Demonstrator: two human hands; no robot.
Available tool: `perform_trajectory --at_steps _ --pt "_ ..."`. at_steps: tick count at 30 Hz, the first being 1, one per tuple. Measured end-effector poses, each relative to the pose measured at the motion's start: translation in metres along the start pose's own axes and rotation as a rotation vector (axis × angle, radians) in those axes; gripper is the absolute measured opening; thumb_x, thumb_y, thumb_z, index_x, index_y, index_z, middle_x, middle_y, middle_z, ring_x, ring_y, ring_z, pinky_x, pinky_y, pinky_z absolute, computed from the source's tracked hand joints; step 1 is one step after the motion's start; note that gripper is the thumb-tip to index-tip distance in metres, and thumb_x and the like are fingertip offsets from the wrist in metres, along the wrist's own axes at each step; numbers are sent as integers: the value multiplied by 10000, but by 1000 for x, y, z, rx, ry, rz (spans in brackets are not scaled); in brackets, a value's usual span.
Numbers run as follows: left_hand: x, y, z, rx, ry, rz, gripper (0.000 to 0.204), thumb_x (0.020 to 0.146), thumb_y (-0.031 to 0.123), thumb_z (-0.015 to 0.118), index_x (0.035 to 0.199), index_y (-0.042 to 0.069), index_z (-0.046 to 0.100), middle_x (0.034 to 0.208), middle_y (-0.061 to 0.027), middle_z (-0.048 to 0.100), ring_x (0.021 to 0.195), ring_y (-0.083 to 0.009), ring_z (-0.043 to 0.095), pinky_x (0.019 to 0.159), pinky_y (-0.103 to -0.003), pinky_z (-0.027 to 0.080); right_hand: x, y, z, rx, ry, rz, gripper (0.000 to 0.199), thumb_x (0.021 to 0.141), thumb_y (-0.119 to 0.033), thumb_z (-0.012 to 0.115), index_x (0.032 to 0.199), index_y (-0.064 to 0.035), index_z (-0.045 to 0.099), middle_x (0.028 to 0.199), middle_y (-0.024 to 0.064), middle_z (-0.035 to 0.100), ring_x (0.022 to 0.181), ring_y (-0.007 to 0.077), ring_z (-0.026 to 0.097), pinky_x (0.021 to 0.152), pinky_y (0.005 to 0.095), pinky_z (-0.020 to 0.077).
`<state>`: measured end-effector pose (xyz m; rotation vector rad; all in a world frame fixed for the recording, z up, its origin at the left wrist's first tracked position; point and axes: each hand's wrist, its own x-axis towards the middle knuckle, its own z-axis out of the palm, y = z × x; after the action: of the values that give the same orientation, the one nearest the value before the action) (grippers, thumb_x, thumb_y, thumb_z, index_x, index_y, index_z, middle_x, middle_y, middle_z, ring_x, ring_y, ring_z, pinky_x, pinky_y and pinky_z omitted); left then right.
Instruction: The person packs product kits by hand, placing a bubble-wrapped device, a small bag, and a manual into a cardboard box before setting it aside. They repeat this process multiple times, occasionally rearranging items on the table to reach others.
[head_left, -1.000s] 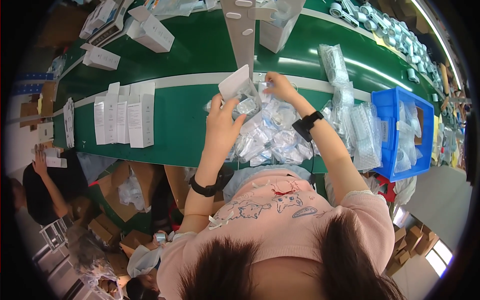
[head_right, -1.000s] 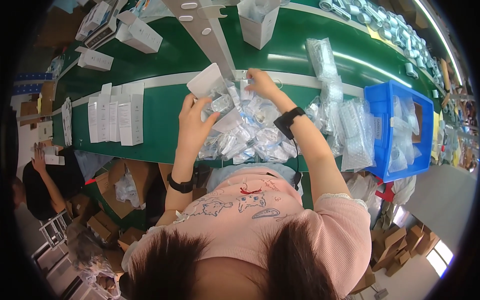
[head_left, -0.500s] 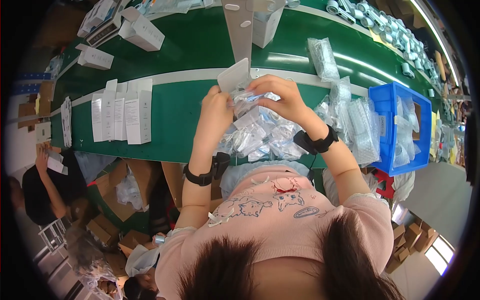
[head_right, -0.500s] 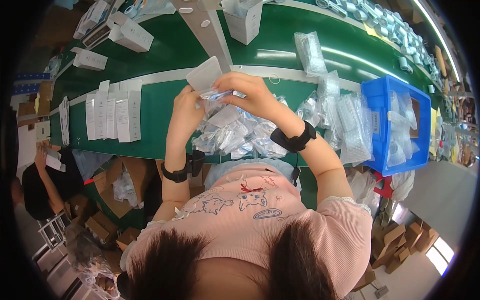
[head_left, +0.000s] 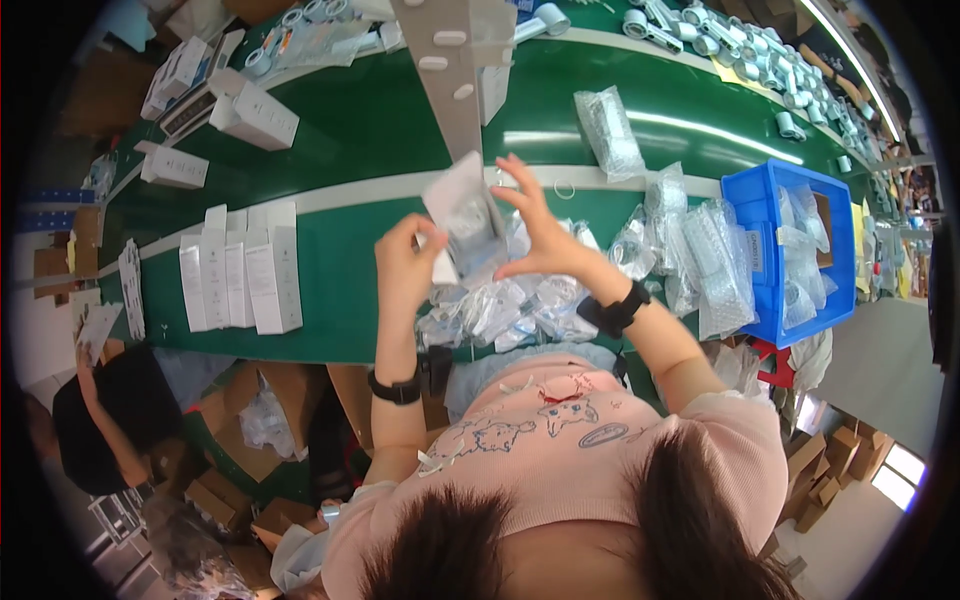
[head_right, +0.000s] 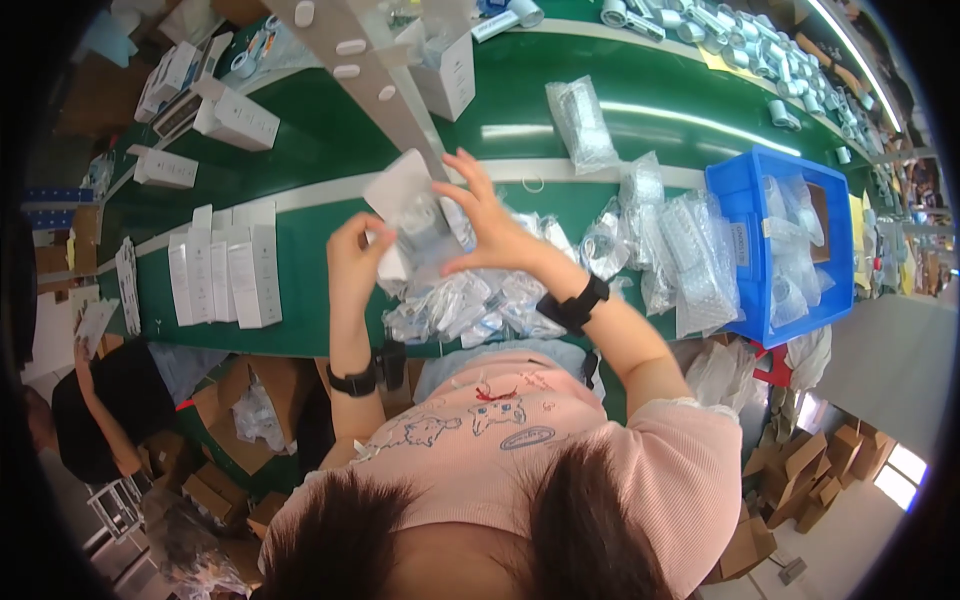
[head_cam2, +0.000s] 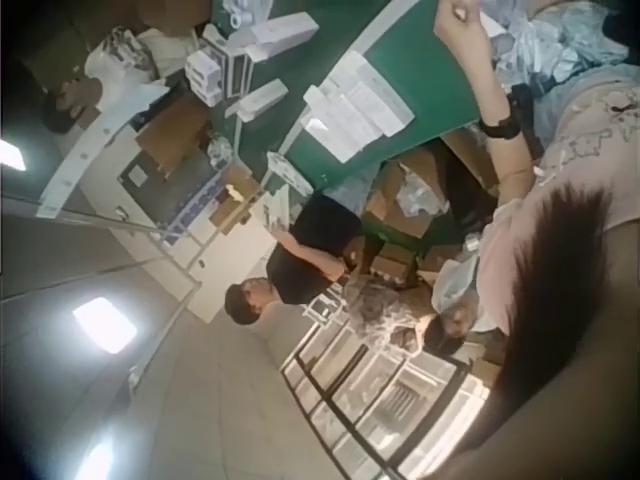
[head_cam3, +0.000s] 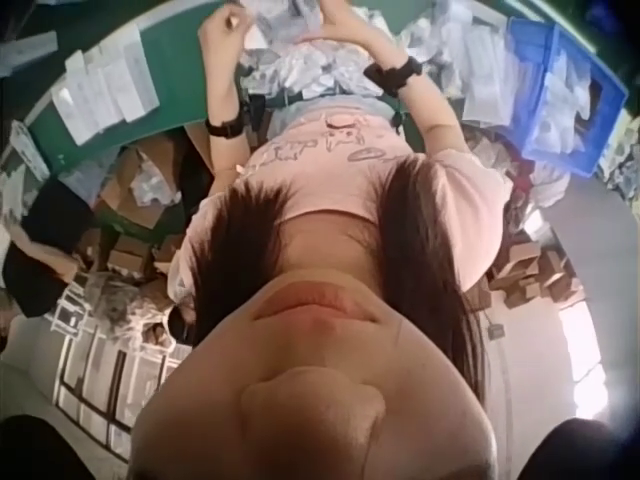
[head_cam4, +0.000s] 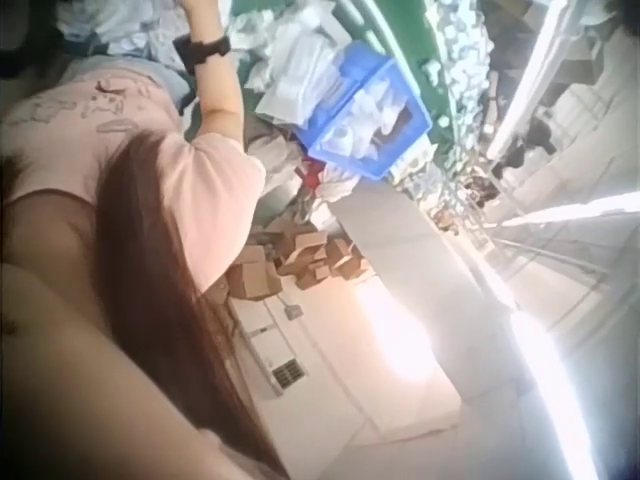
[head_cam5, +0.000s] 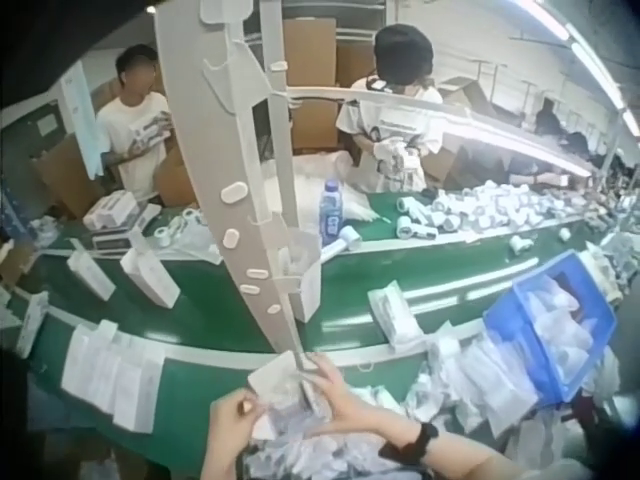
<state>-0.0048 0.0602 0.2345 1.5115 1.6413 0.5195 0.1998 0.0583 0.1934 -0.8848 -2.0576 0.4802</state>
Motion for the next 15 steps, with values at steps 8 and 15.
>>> perform_trajectory --at_steps 8,15 --pt "46 -140 -91 825 666 -12 894 623 299 747 1338 99 249 1392 -187 164 1293 -327 159 943 -602 207 -70 39 -69 407 391 657 1100 486 -294 835 1323 -28 173 1243 110 407 1130 240 431 922 369 385" --pt "54 -236 -111 1044 405 -225 780 711 70 618 1361 173 199 1426 -132 101 1302 -355 101 897 -684 166 6 183 -173 27 882 468 1046 626 -108 754 1367 -78 17 1253 145 345 1125 246 385 930 330 331"
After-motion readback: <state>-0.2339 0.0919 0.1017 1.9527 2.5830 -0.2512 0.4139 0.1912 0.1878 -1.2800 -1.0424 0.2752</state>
